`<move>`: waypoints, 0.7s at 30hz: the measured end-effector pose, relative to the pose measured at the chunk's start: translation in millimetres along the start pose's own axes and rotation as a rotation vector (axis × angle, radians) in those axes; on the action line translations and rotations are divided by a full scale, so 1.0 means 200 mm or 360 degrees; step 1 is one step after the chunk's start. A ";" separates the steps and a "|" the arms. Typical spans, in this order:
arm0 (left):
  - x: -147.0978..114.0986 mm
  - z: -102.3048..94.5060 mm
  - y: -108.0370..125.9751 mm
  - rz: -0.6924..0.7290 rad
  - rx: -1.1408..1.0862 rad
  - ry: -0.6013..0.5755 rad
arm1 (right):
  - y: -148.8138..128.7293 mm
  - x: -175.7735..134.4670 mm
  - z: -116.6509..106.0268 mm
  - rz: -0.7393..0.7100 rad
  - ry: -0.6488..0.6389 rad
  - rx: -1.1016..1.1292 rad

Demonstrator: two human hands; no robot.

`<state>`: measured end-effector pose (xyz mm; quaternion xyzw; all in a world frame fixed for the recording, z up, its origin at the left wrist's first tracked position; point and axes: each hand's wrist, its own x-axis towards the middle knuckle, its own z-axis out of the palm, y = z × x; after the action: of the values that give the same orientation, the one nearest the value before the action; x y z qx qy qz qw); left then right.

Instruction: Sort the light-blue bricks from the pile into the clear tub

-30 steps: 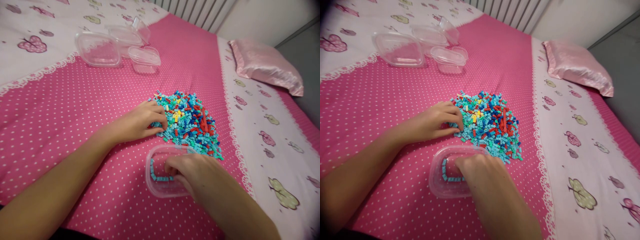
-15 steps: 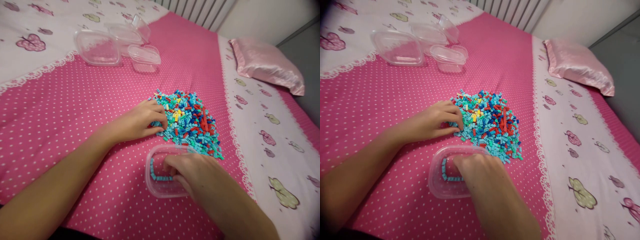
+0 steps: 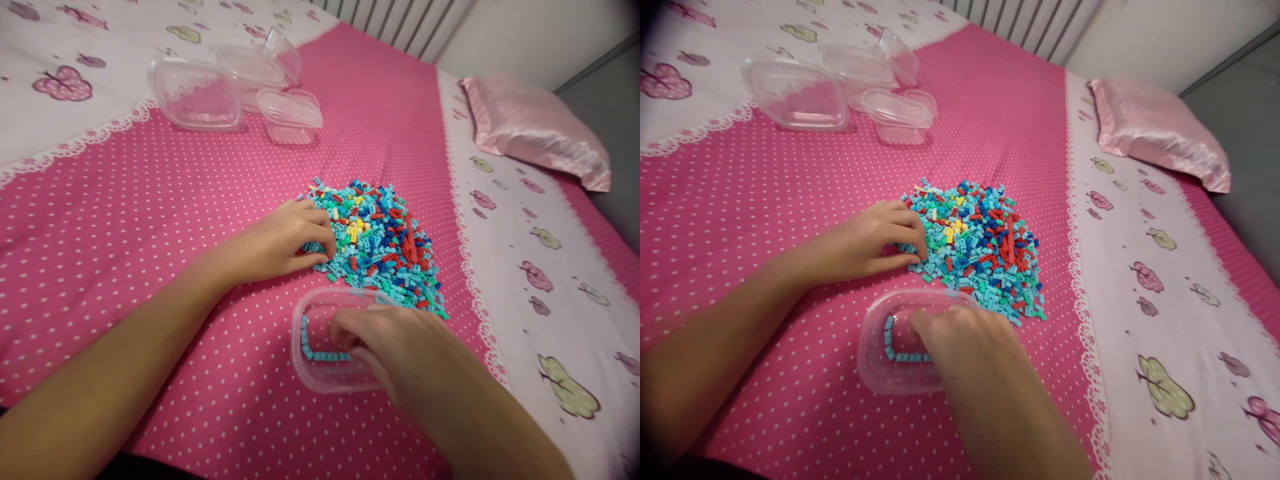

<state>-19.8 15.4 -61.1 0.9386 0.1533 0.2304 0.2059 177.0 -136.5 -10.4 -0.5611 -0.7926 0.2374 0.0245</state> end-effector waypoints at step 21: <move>0.00 0.00 0.00 0.0009 -0.0011 0.0011 | 0.01 -0.02 -0.03 -0.0106 0.0104 -0.0042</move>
<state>-20.2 15.4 -62.3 0.9375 0.1507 0.2347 0.2080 182.7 -136.8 -5.2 -0.5422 -0.8126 0.2077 0.0509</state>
